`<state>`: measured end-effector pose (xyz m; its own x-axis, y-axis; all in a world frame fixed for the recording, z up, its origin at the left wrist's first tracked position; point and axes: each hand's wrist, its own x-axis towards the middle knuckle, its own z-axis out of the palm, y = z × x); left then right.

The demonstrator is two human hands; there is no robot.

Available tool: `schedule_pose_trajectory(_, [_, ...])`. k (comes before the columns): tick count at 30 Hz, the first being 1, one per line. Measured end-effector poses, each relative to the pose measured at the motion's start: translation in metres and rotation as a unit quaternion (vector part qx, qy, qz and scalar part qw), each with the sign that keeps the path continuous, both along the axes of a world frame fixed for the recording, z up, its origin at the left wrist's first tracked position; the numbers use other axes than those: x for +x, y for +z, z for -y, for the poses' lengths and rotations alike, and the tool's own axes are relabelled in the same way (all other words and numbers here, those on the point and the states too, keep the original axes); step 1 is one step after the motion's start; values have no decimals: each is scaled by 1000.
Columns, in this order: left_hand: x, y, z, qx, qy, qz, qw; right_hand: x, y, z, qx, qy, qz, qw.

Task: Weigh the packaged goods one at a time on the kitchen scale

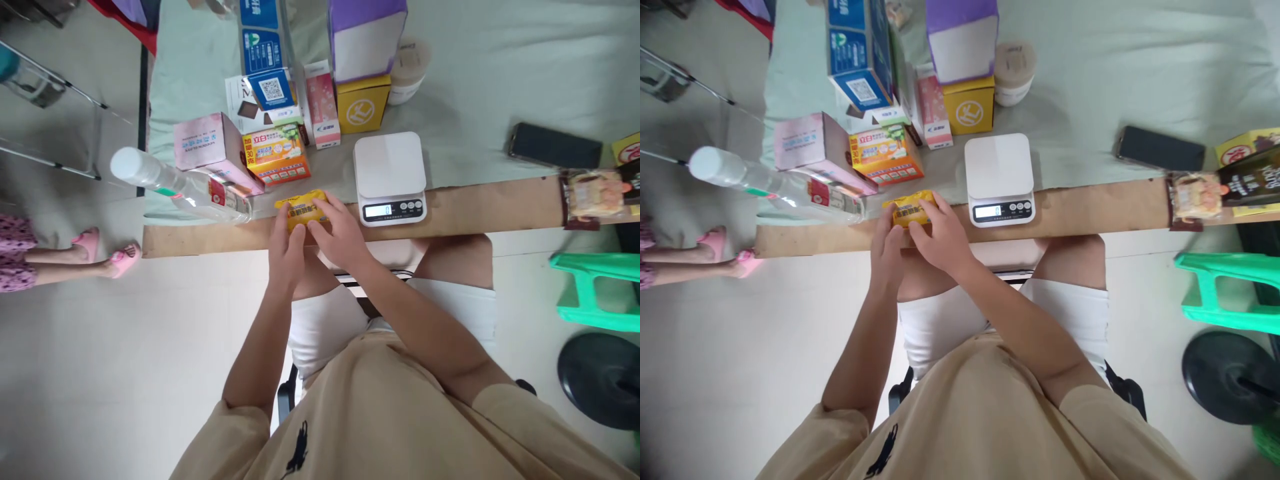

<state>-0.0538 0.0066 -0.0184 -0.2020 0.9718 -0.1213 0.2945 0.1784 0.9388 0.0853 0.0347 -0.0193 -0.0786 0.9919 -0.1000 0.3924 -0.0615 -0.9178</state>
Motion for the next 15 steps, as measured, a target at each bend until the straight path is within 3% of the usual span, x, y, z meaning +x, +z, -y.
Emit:
schedule_pose_trajectory(4, [36,12,-8,21,-60,7,998,45,1,-3,60,-33,46,997])
schedule_pose_trajectory(9, [96,22,-60,29,-158,-37,986,115,-7,-35,102,-74,98,987])
schedule_pose_trajectory(13, [133,14,-95,30,-178,-113,977,148,-12,-62,91,-92,114,985])
schedule_pose_trajectory(15, [143,6,-105,72,-175,-149,971,152,-12,-71,85,-85,112,986])
